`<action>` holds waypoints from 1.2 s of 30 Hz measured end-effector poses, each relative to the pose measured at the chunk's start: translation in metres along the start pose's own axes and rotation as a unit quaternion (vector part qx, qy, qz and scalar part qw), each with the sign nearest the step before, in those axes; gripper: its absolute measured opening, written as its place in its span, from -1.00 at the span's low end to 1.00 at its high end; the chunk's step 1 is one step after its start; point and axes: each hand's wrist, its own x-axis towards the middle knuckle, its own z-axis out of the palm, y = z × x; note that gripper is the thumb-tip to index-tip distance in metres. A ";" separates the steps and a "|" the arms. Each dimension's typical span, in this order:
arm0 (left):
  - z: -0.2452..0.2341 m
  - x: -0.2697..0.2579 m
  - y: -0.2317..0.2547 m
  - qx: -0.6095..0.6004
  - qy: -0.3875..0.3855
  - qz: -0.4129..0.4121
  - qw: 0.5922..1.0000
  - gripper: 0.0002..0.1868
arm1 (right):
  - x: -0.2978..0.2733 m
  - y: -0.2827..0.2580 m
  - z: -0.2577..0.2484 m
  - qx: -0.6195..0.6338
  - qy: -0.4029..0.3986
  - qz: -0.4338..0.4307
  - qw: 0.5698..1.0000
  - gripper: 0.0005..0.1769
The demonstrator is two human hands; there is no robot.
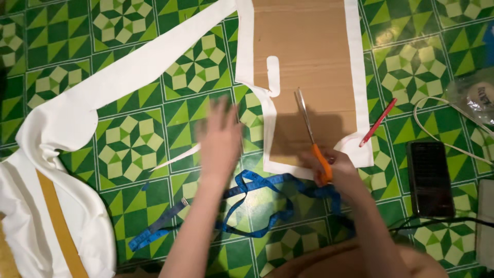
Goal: The person cuts a white fabric using orange-handled scissors, following a cardboard template placed on the material. They measure the fabric with a blue measuring tape and a red pen, then continue cutting along the template's edge.
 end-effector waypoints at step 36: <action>0.060 0.061 0.002 -0.020 -0.082 -0.098 0.992 -0.31 | 0.002 -0.014 0.012 -0.047 -0.053 0.075 0.995 -0.39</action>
